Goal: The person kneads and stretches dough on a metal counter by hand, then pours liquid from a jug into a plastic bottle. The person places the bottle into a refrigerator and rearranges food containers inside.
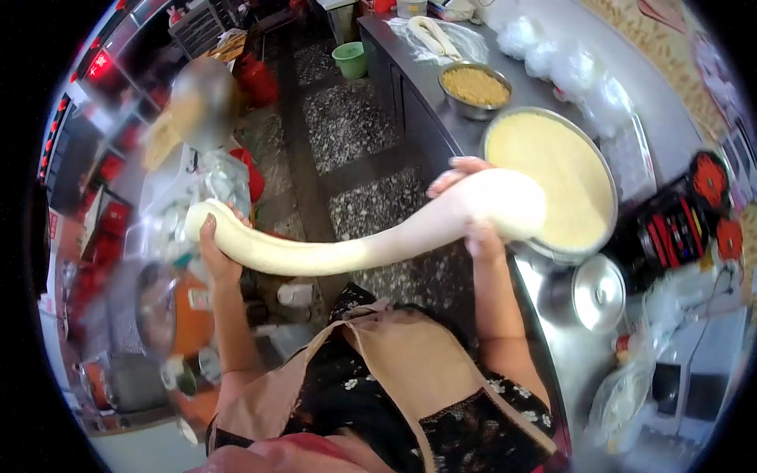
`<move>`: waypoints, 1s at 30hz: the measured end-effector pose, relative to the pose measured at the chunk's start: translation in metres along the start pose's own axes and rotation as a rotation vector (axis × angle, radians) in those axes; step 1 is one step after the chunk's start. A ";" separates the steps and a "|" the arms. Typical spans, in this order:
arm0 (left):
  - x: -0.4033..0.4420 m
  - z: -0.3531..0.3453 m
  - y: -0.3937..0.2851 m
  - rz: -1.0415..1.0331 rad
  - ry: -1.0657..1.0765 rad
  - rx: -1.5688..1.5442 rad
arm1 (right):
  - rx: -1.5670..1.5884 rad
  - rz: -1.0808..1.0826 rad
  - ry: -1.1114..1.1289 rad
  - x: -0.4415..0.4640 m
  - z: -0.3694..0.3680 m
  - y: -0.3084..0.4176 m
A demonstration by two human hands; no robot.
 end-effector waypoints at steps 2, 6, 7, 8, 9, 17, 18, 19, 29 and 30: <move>0.063 0.025 0.017 0.047 -0.033 0.080 | -0.055 -0.099 0.045 0.054 0.010 -0.051; 0.218 0.076 0.058 0.135 -0.006 0.174 | -0.170 -0.338 0.110 0.148 0.043 -0.178; 0.261 0.084 0.069 0.157 -0.004 0.140 | -0.172 -0.386 0.125 0.169 0.054 -0.209; 0.306 0.087 0.079 0.165 0.015 0.134 | -0.187 -0.383 0.110 0.191 0.063 -0.234; 0.348 0.087 0.093 0.188 0.017 0.083 | -0.203 -0.422 0.083 0.213 0.073 -0.257; 0.642 -0.011 0.140 0.158 0.322 0.252 | -0.286 -0.367 -0.275 0.353 0.181 -0.342; 0.680 -0.031 0.150 0.144 0.373 0.269 | -0.315 -0.343 -0.336 0.370 0.201 -0.352; 0.714 -0.051 0.160 0.123 0.367 0.319 | -0.313 -0.352 -0.352 0.387 0.218 -0.366; 0.991 -0.361 0.272 -0.320 0.908 1.005 | -0.554 -0.007 -0.735 0.581 0.459 -0.496; 1.002 -0.395 0.280 -0.397 1.035 1.082 | -0.555 -0.011 -0.756 0.598 0.474 -0.505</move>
Point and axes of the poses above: each hand's wrist, its own x-axis towards the middle knuckle, its own z-axis out of the back of the hand, y = z × x, the point moved 6 cm from there along x, towards the middle knuckle, and after that the axes turned 7 degrees about y, right-handed, at the moved point
